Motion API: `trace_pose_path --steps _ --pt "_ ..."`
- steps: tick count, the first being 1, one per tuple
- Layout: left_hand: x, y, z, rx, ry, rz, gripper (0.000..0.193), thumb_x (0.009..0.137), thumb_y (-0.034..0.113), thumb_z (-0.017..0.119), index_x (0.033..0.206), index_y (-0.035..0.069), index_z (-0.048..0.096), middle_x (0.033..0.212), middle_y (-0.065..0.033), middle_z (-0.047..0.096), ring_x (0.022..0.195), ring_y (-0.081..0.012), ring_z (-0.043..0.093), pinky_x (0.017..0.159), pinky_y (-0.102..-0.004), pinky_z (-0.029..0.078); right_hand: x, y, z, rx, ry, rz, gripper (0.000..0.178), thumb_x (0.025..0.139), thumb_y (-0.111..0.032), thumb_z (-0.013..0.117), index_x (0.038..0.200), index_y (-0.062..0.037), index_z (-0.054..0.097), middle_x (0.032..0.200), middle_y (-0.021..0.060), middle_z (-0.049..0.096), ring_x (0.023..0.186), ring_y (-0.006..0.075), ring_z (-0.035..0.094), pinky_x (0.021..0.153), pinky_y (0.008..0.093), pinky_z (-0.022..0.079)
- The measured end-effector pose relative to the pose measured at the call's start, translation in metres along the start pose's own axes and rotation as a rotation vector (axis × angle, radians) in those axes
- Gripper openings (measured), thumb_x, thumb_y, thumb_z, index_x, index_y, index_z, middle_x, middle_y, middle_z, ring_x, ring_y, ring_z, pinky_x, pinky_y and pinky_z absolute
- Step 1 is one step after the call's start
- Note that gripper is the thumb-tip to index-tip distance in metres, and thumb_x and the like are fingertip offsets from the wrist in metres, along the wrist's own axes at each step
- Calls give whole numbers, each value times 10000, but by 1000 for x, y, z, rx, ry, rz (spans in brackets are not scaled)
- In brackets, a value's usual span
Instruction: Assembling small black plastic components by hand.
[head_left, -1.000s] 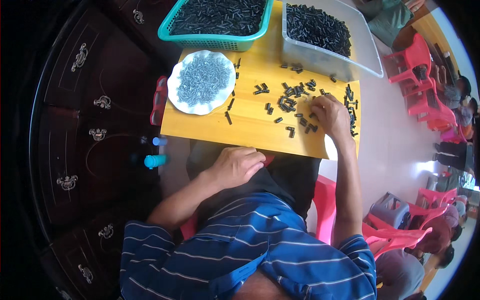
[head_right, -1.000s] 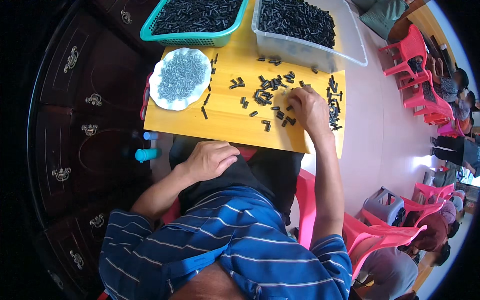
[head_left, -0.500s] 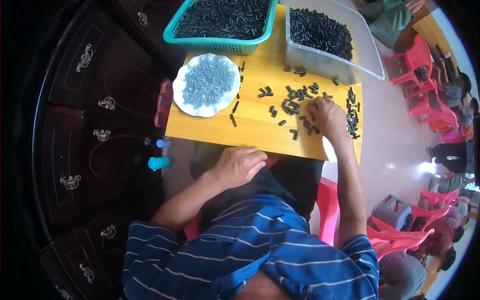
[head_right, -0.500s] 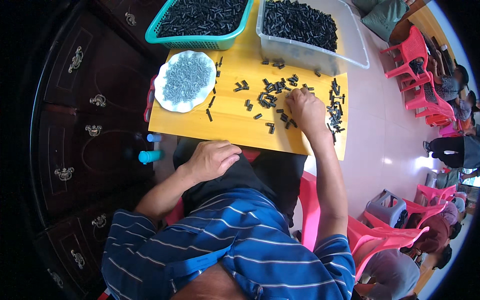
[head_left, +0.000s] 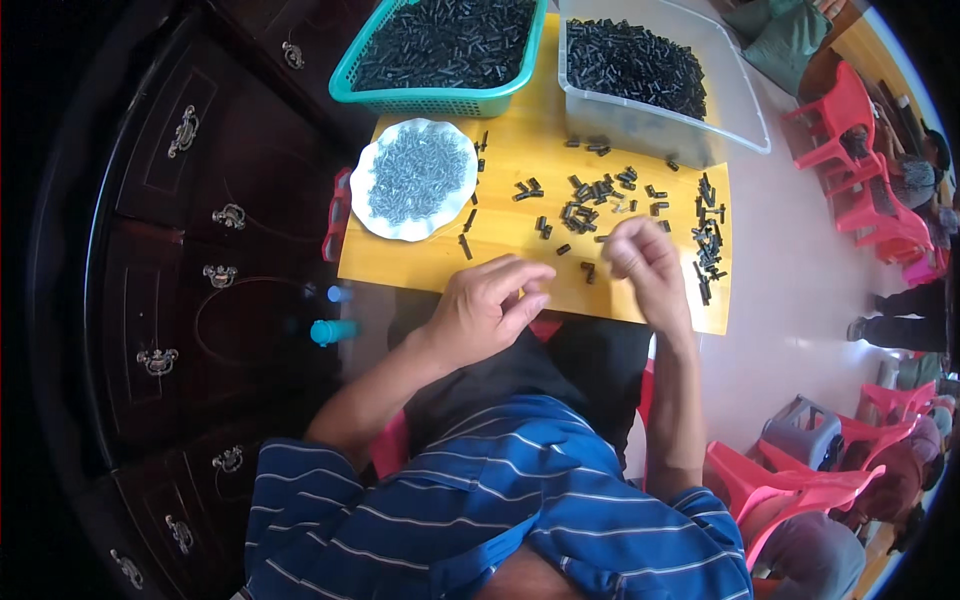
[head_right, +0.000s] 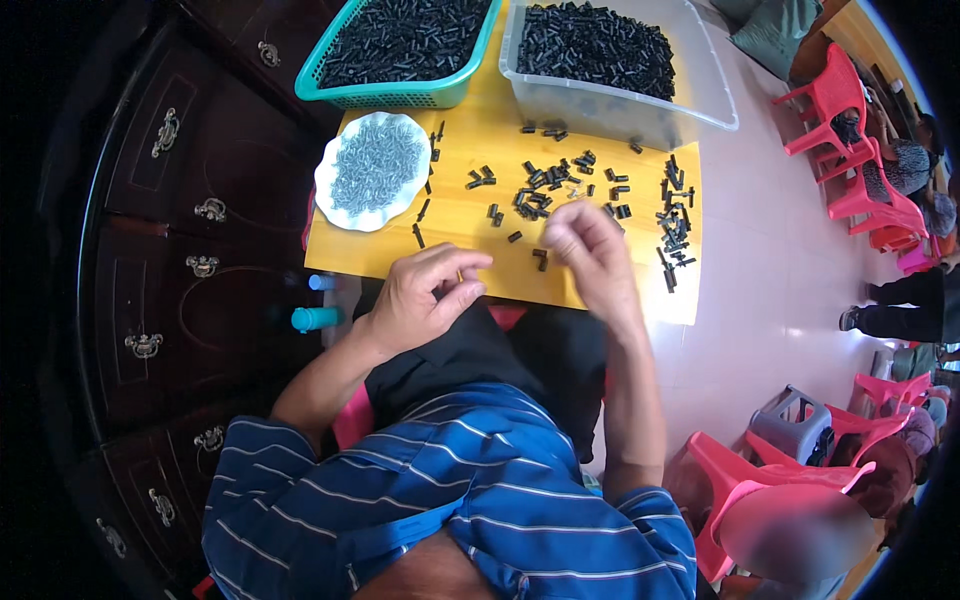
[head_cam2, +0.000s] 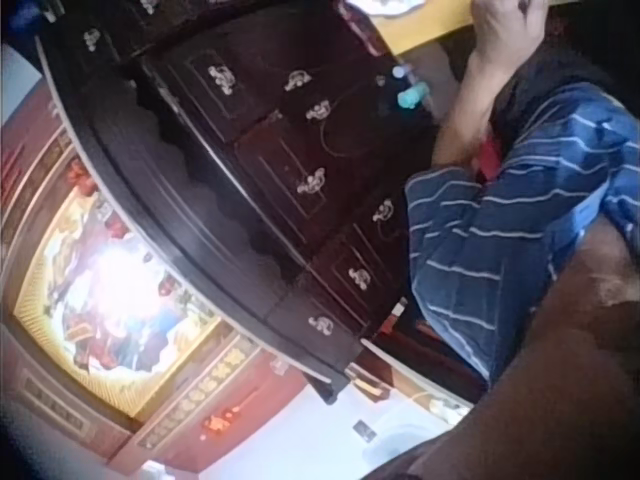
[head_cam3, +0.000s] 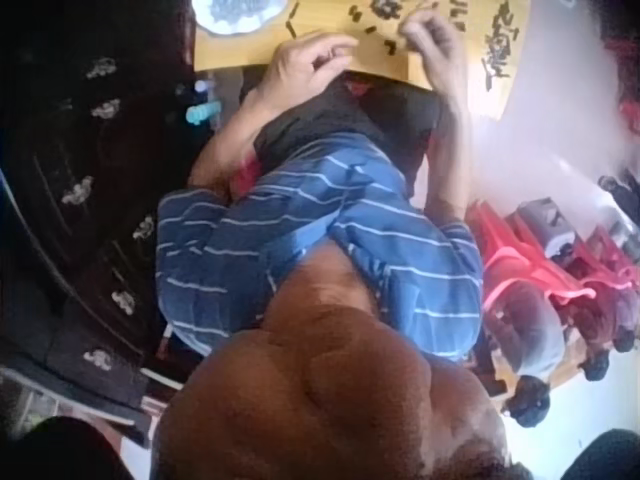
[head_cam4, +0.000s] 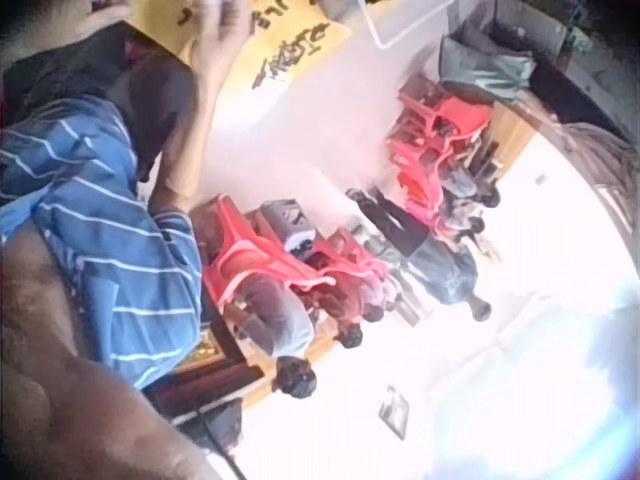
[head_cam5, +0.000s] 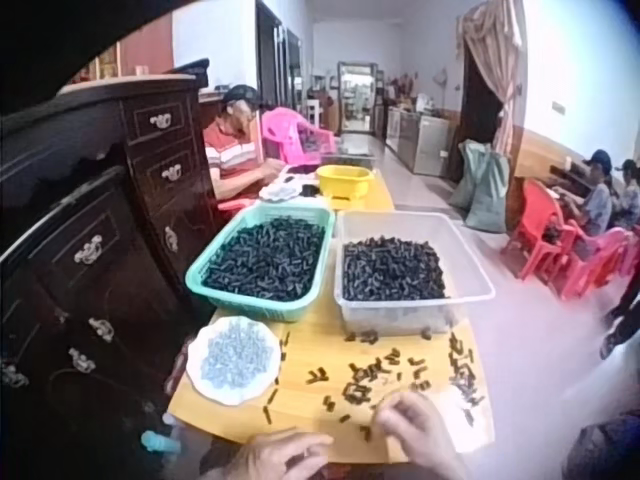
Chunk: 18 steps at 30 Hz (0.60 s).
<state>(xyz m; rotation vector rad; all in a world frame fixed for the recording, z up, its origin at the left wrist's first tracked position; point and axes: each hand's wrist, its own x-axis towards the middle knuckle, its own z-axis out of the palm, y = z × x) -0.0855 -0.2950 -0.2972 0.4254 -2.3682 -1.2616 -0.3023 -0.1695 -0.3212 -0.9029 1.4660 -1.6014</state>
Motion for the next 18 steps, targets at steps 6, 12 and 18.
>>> trace_pose_path --steps 6,12,18 --pt "5 0 24 -27 46 1 227 869 -24 742 1093 -4 712 869 -98 690 713 -164 679 631 -279 527 -18 23 26 451 -223 186 133 985 -78 694 1054 -66 581 889 -8 642 792 50 616 688 200 490" --pt "-4 -10 36 -184 133 -30 127 867 -12 744 992 9 734 842 -101 701 716 -181 693 633 -295 526 -20 34 25 366 -252 211 116 989 -93 693 1005 -54 585 814 -11 643 731 50 599 661 206 487" --pt "-6 -11 35 -18 179 5 121 847 -12 753 965 7 735 849 -118 716 719 -242 701 641 -320 539 -21 46 22 375 -316 209 117 977 -85 711 1034 -66 610 907 -30 651 833 46 614 744 213 494"
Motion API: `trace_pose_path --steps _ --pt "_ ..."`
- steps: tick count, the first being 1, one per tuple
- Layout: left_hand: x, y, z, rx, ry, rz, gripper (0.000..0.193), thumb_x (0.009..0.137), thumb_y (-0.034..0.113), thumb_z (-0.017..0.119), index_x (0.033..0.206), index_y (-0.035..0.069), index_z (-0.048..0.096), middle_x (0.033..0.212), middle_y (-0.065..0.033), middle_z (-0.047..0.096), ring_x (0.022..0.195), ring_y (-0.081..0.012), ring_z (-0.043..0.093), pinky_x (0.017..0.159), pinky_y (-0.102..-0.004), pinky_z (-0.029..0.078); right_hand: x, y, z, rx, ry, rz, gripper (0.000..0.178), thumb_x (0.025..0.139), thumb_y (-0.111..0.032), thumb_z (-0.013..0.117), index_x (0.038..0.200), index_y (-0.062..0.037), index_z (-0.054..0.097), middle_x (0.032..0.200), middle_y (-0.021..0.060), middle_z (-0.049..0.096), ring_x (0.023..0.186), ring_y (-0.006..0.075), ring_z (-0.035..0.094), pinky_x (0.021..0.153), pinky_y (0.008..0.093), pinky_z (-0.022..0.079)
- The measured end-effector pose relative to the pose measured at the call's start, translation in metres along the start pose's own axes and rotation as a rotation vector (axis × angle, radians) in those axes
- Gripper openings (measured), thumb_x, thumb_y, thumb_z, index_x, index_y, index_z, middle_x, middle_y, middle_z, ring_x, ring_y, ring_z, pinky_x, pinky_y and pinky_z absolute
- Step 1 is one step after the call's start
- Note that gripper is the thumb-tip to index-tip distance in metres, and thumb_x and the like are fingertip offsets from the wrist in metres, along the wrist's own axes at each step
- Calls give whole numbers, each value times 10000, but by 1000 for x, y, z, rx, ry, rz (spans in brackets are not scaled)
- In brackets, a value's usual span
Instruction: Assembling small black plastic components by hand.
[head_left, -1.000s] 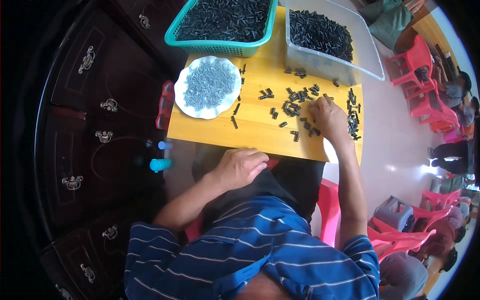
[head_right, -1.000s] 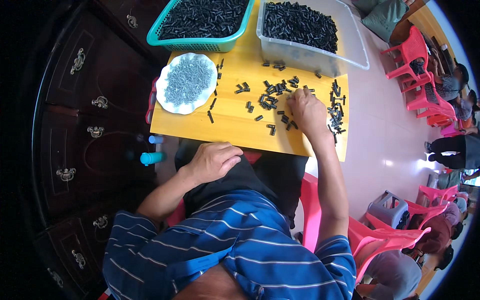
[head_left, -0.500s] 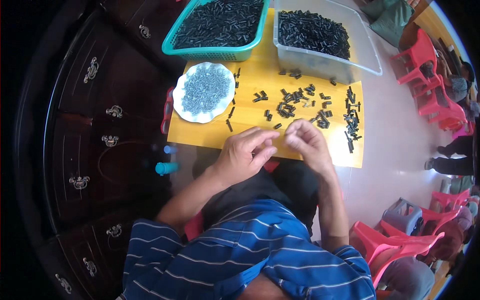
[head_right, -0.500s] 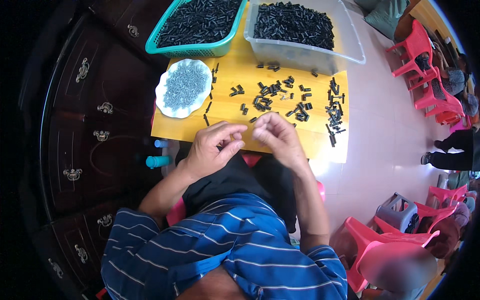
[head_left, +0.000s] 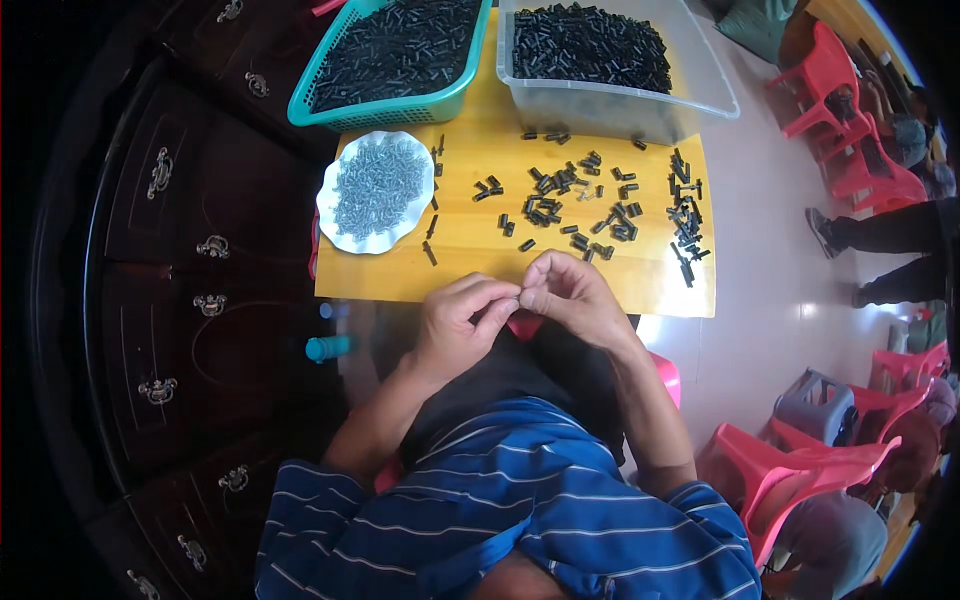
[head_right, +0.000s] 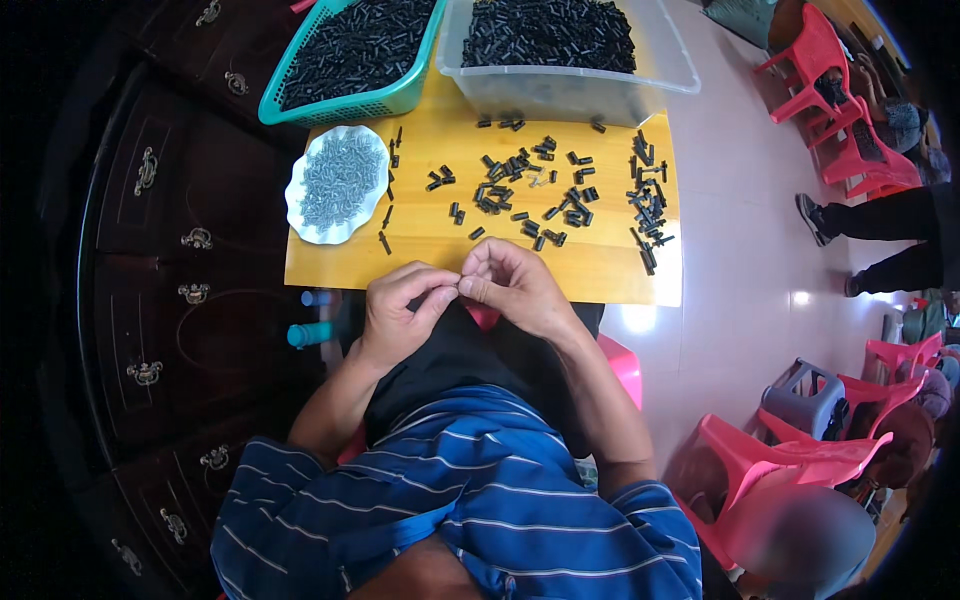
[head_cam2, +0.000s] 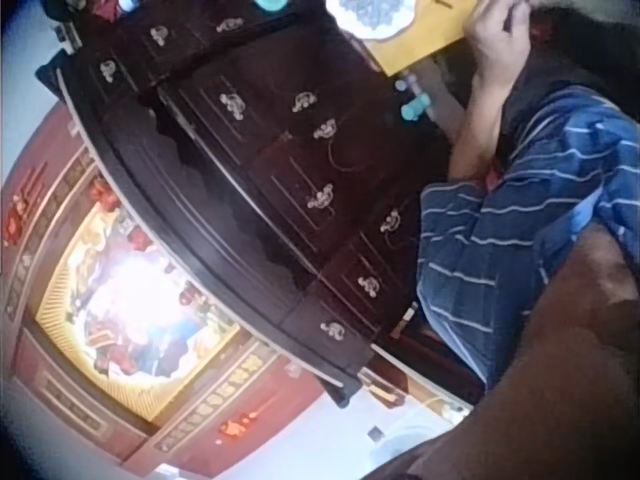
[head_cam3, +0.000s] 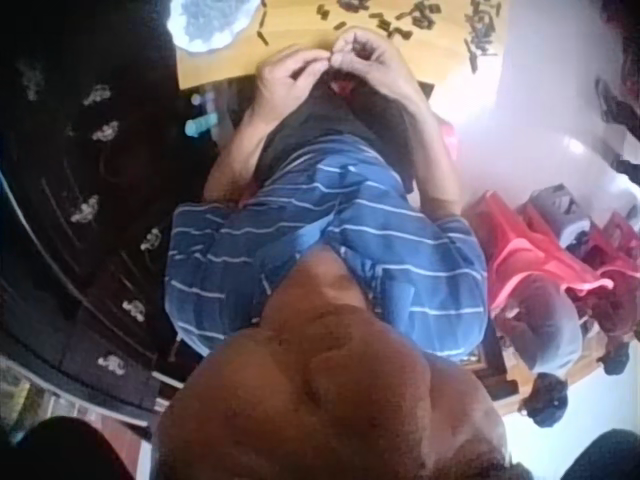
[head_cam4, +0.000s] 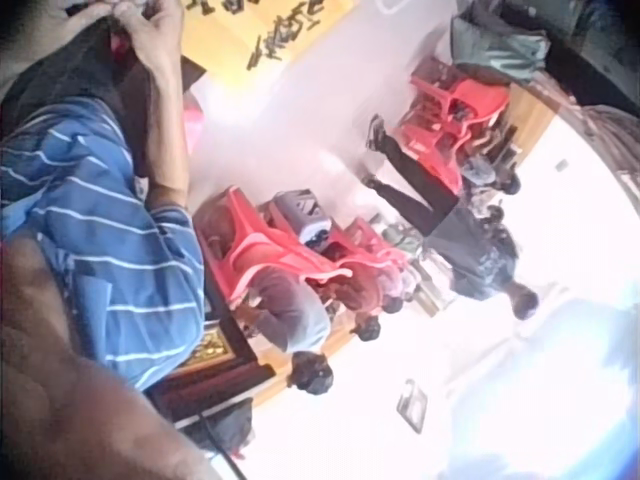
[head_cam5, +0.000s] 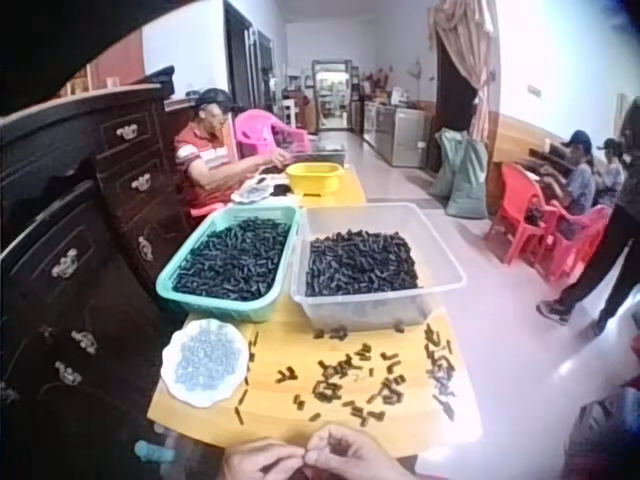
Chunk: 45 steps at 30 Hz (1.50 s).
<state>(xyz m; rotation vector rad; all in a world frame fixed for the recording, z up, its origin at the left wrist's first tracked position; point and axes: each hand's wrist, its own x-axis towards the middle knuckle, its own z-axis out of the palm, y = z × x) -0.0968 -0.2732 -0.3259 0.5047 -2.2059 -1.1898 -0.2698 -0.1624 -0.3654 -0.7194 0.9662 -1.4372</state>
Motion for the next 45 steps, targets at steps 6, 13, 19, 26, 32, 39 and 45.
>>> trace_pose_path --steps 6,13,19,26,32,39,45 --pt "-2 -1 -3 74 15 17 90 847 11 754 926 17 711 838 -127 703 728 -281 700 632 -351 535 -2 0 9 -91 61 -41 121 956 -38 723 1018 -54 621 914 -29 649 841 50 607 770 217 496" --pt "-3 0 -6 23 -56 -107 55 907 62 700 928 18 673 804 -131 669 709 -279 674 634 -357 514 -1 -7 19 -505 154 -306 95 919 -35 736 931 -26 642 781 7 657 713 79 617 656 241 491" --pt "-9 -12 -1 -96 -97 -186 133 996 118 632 947 -5 639 748 -37 617 628 -112 599 583 -259 471 -2 -9 19 -556 152 -314 97 903 -21 728 930 -17 634 814 26 652 748 103 629 705 253 508" --pt "-4 -5 -7 -83 -119 -199 75 928 77 664 919 7 639 747 -127 643 649 -246 634 612 -362 487 0 -6 17 -572 147 -309 95 879 -8 729 908 -23 640 812 34 670 740 110 650 686 257 524" --pt "-5 -5 -11 -205 -208 -270 64 921 53 652 888 -1 646 701 -6 609 611 -50 543 558 -240 434 0 -18 11 -461 263 -299 73 907 16 698 935 -33 650 878 8 675 811 80 645 746 241 528" --pt "-5 -7 -14 -164 -126 -176 49 913 35 663 891 -7 651 737 -42 647 618 -85 591 572 -259 465 30 -61 -19 -1135 615 -328 84 851 -4 697 912 -23 641 811 98 687 687 196 681 658 297 534" --pt "-3 -7 -16 -105 -69 -132 38 897 17 665 882 -8 641 779 -101 673 647 -172 656 602 -295 502 52 -51 -38 -1522 630 -357 92 838 -61 709 923 -70 675 842 112 710 740 280 705 656 366 542"
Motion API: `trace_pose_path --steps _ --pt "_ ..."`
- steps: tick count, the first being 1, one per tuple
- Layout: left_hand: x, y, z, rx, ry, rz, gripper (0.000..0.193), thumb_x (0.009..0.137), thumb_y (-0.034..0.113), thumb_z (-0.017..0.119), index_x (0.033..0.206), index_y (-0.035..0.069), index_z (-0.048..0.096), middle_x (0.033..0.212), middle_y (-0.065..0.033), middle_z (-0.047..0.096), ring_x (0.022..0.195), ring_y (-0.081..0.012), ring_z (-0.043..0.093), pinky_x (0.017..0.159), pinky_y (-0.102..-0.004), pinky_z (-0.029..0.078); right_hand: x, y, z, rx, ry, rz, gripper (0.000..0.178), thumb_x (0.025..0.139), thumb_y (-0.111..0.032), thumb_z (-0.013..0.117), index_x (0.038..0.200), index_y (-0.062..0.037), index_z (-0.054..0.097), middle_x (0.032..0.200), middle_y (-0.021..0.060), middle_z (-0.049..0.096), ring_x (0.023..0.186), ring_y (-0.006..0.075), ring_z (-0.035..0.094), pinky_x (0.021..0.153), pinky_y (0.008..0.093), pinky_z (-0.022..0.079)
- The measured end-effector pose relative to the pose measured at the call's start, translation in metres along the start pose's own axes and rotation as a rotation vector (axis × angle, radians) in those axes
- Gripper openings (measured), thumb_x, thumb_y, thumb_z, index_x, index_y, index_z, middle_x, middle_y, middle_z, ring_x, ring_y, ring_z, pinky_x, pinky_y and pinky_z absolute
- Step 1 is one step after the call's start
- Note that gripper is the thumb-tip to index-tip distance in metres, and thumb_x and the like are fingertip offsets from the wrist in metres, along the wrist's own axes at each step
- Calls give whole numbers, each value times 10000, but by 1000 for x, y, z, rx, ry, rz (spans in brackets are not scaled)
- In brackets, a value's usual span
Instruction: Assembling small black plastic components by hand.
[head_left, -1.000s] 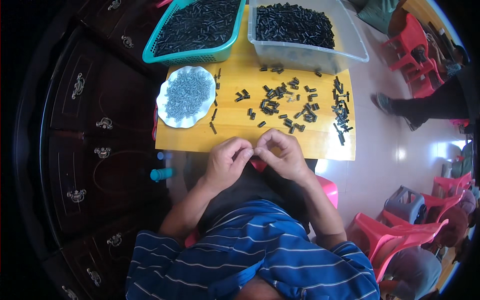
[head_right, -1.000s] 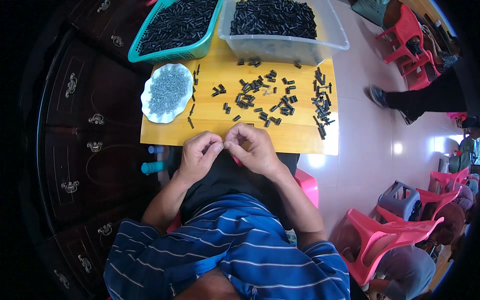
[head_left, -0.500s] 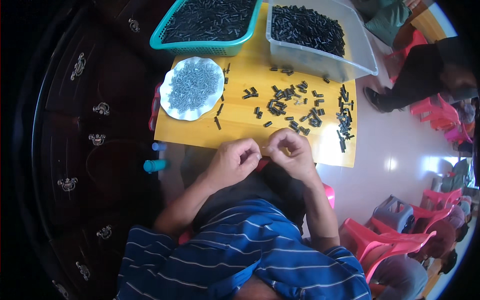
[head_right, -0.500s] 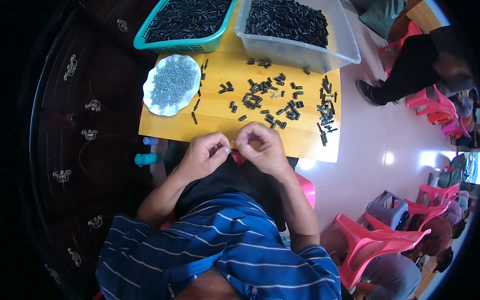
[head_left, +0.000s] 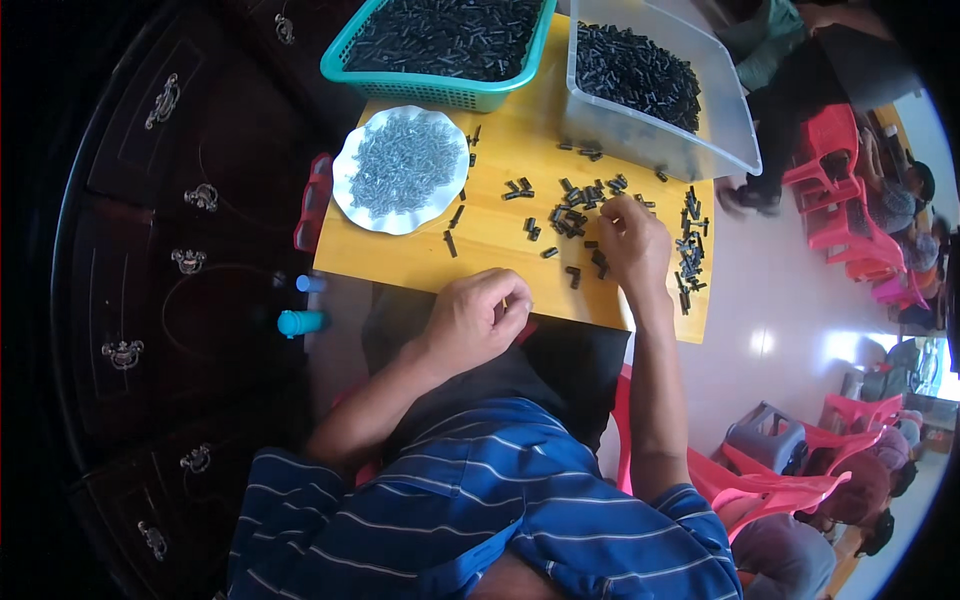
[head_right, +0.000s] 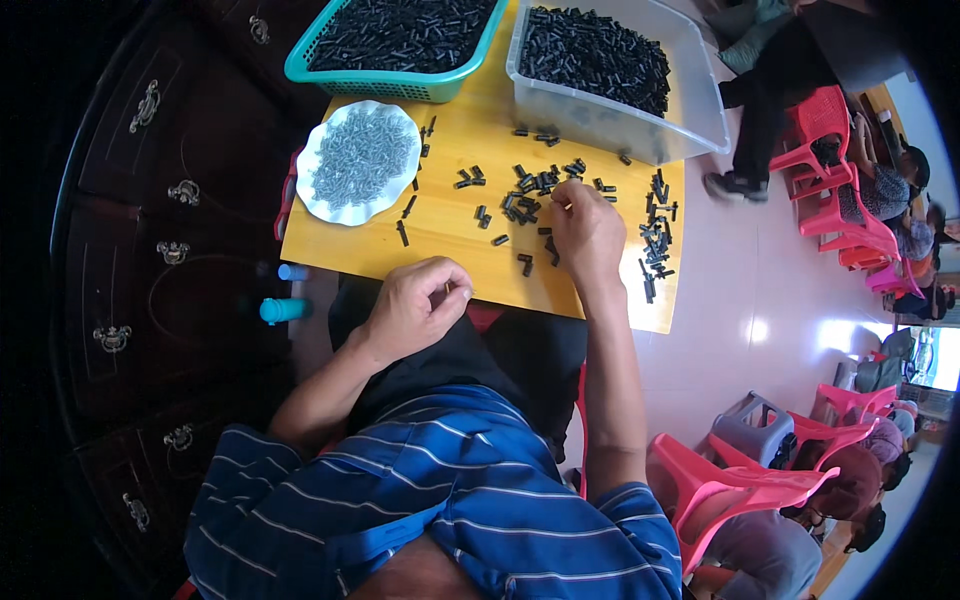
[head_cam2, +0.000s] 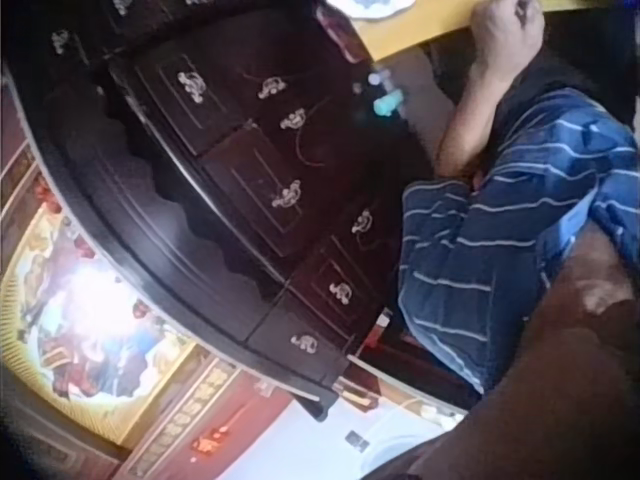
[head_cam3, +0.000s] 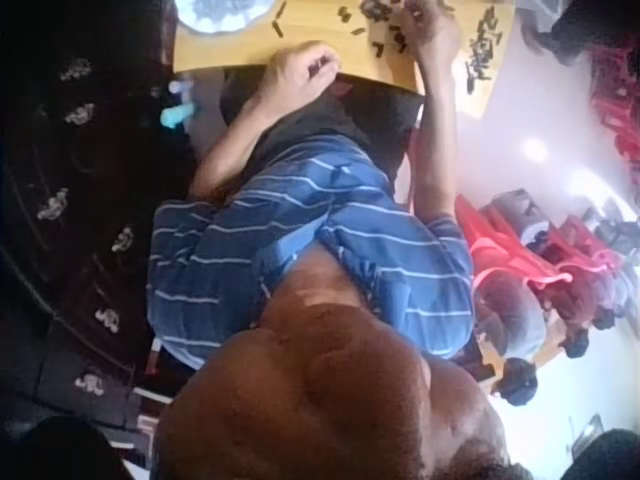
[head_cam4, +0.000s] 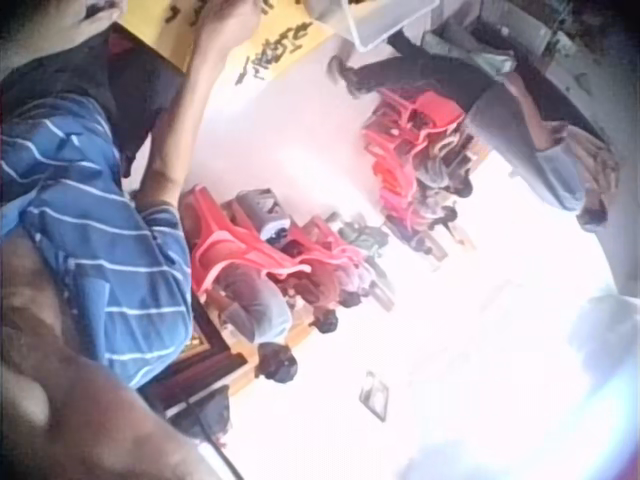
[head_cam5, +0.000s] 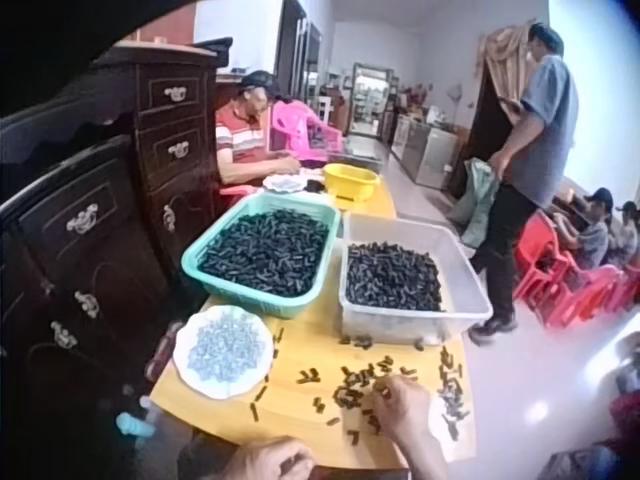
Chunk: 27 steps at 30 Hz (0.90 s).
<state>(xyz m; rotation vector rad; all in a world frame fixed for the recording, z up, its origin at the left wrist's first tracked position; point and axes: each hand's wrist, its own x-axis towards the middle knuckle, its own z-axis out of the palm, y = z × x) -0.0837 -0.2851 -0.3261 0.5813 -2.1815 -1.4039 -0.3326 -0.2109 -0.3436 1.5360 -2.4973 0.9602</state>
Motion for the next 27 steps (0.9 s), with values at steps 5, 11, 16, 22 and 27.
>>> trace_pose_path --steps 5,11,16,22,27 --pt "1 -3 -4 34 22 19 30 890 2 665 887 -6 636 791 -110 672 663 -195 662 613 -304 510 -9 2 -10 99 11 155 80 854 -68 707 932 -78 688 856 115 723 751 268 718 657 361 545" --pt "1 -4 -2 34 5 14 30 890 4 668 892 -3 639 799 -111 675 676 -204 669 616 -310 512 -54 21 -30 191 120 258 71 889 -6 703 952 -28 679 829 82 700 675 160 647 628 297 516" --pt "0 -5 6 91 -25 45 23 887 -3 668 893 -3 646 808 -108 680 696 -206 679 625 -311 521 -78 4 -32 227 60 285 101 873 -4 726 969 -29 709 817 88 658 631 129 589 593 272 493" --pt "0 -3 11 88 -50 21 16 889 0 672 895 -2 657 795 -102 678 683 -195 674 623 -304 523 -87 -13 -23 213 16 281 161 865 -106 790 983 -48 697 832 94 658 656 198 644 609 303 525" --pt "0 -3 12 76 -61 11 18 891 1 674 890 -3 657 782 -99 674 661 -183 663 612 -298 516 -81 -17 -14 42 61 215 183 858 -191 805 967 -87 701 848 79 685 706 236 687 638 347 548"
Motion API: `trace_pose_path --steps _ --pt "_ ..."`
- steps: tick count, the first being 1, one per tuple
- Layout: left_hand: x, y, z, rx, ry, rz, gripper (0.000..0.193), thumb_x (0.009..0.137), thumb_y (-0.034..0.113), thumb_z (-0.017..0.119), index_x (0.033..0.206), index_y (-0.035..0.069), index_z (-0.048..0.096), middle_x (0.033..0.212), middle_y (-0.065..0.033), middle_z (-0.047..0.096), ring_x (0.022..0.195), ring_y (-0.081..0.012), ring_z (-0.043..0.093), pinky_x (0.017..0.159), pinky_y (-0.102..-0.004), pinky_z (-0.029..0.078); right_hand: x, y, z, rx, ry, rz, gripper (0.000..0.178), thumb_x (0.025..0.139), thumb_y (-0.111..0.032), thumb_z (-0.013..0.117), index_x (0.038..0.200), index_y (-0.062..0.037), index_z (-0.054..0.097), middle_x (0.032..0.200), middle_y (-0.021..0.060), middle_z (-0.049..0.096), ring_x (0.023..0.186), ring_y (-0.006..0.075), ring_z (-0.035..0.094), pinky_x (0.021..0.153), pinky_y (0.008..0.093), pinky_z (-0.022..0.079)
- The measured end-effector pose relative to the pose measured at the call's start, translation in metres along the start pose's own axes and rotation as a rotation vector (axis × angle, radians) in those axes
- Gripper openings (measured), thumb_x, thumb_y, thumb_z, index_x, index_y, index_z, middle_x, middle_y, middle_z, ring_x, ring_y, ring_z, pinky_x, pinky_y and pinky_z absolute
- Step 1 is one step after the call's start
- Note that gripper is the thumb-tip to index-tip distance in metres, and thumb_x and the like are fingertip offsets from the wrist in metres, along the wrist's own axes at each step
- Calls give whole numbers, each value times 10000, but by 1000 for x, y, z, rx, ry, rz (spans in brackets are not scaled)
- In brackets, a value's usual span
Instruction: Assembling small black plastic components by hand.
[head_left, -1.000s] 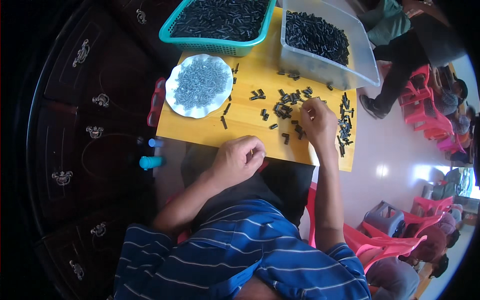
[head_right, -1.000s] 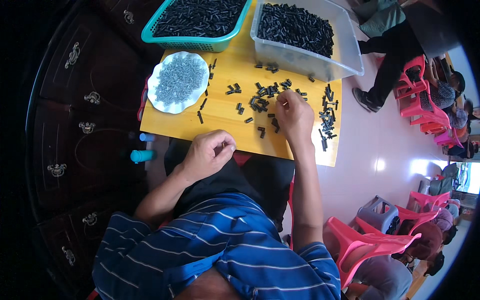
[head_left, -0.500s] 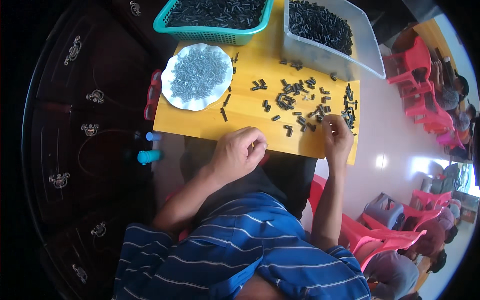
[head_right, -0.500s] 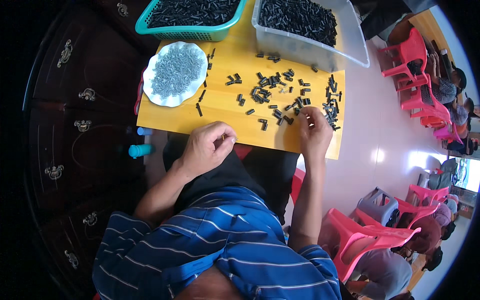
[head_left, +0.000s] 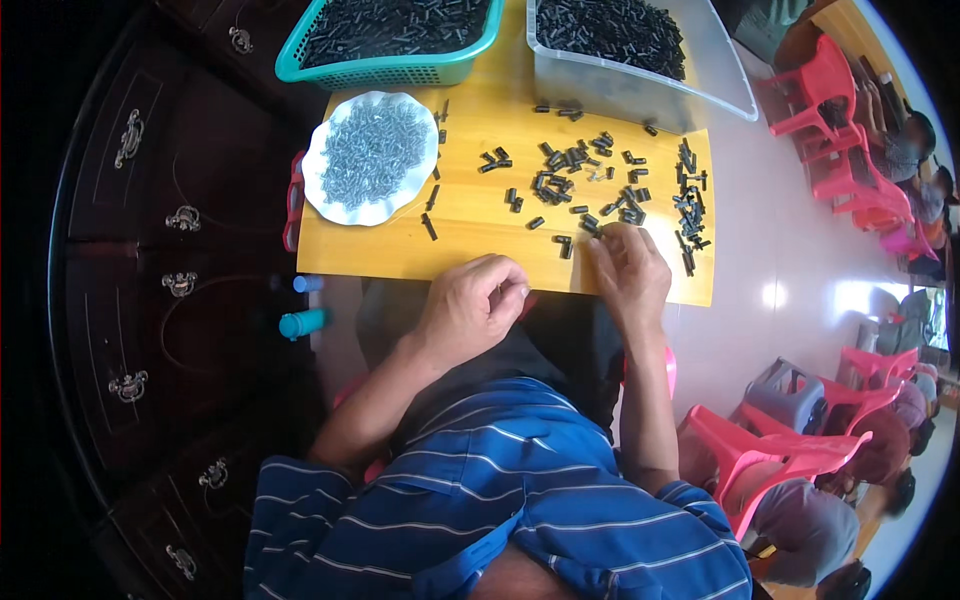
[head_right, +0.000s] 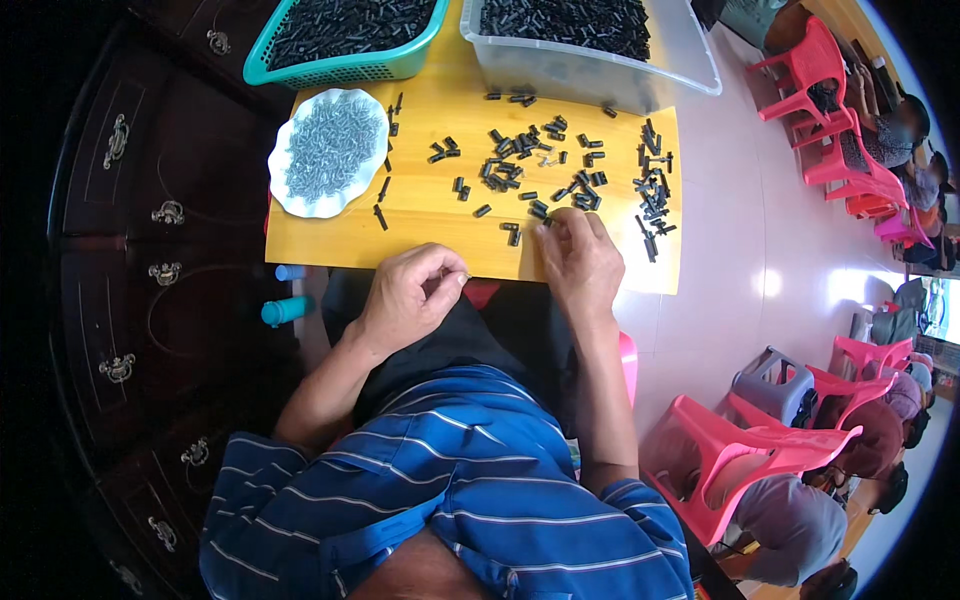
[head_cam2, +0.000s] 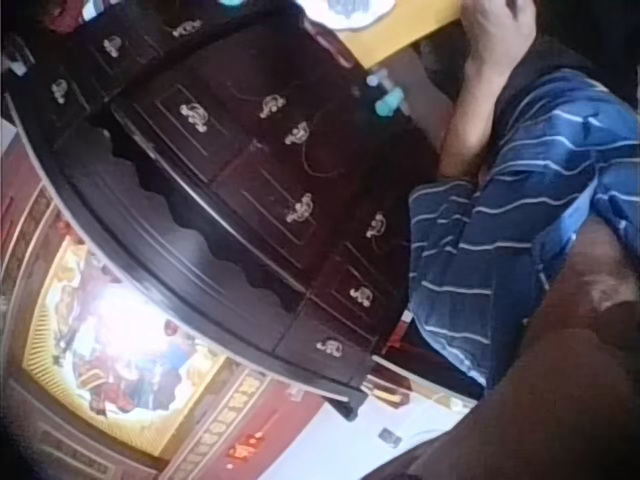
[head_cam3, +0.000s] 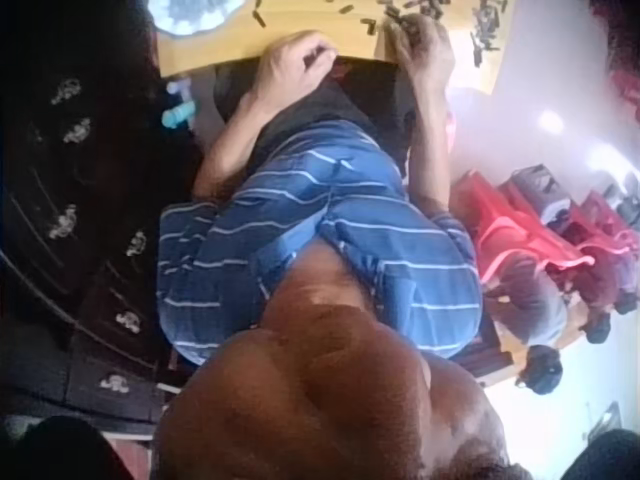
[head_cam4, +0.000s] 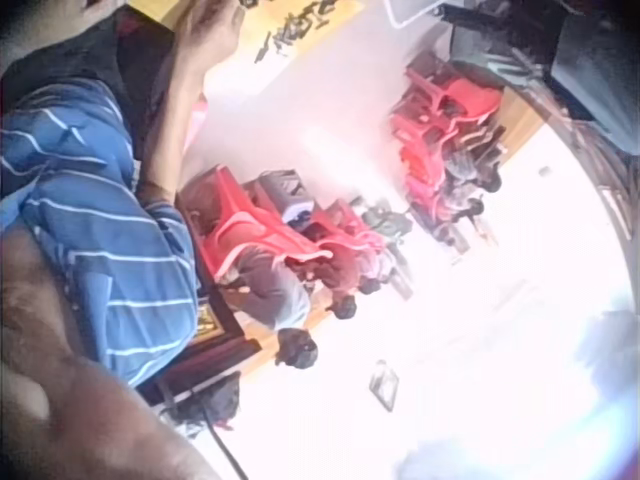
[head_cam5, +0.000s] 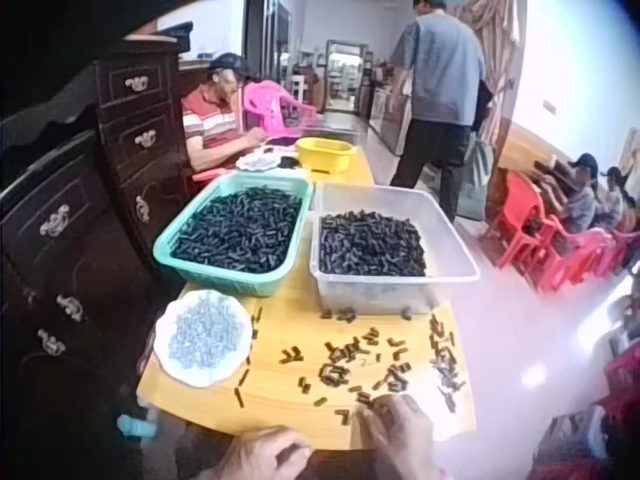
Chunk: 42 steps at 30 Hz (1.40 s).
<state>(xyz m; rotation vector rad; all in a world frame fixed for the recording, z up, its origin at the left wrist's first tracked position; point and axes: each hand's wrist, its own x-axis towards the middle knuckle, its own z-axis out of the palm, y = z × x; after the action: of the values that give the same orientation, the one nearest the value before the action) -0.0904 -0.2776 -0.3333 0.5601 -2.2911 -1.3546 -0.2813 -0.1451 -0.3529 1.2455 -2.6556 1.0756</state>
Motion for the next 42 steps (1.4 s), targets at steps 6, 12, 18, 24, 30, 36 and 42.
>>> trace_pose_path --steps 6,12,18,24,30,36,42 --pt "0 -1 -1 3 9 3 24 892 3 678 889 -5 656 782 -96 673 655 -180 658 605 -296 511 0 2 3 -33 -9 -4 138 879 -161 766 987 -103 703 862 89 685 749 284 703 643 377 545" --pt "0 -3 2 15 9 11 27 898 4 679 895 -9 656 780 -91 670 648 -171 649 598 -288 505 -5 6 5 -55 32 -71 136 863 -79 761 992 -77 718 906 125 698 721 289 704 664 369 554" --pt "1 -3 12 -64 -35 -38 23 912 6 675 905 -9 659 766 -70 659 633 -116 616 583 -265 484 -4 5 -3 -5 6 -92 173 858 -58 751 1028 -81 731 907 134 701 769 314 711 676 378 557" --pt "10 10 12 -42 -49 -69 12 915 -3 668 916 -12 660 767 -62 658 634 -100 608 577 -258 475 -4 12 -10 307 65 -124 167 881 28 696 1038 -29 703 880 124 652 797 249 668 707 330 531" --pt "40 31 22 -78 59 67 38 920 -19 671 958 -15 674 771 -47 666 637 -89 618 580 -231 481 10 12 -19 671 -53 -37 95 944 18 636 1032 -20 642 1019 84 620 929 208 618 770 288 503" --pt "48 49 23 -24 85 94 29 903 -12 683 931 -14 677 770 -70 680 614 -117 635 559 -251 472 -2 -3 -15 1227 -441 269 109 1048 -83 578 1135 -20 597 1009 13 622 875 80 635 801 243 554" --pt "49 47 24 24 45 71 46 902 16 683 933 -11 662 823 -134 694 696 -238 704 623 -324 550 -11 8 2 1386 -412 224 205 1007 -89 661 1197 -15 639 991 -3 664 888 72 631 806 234 542"
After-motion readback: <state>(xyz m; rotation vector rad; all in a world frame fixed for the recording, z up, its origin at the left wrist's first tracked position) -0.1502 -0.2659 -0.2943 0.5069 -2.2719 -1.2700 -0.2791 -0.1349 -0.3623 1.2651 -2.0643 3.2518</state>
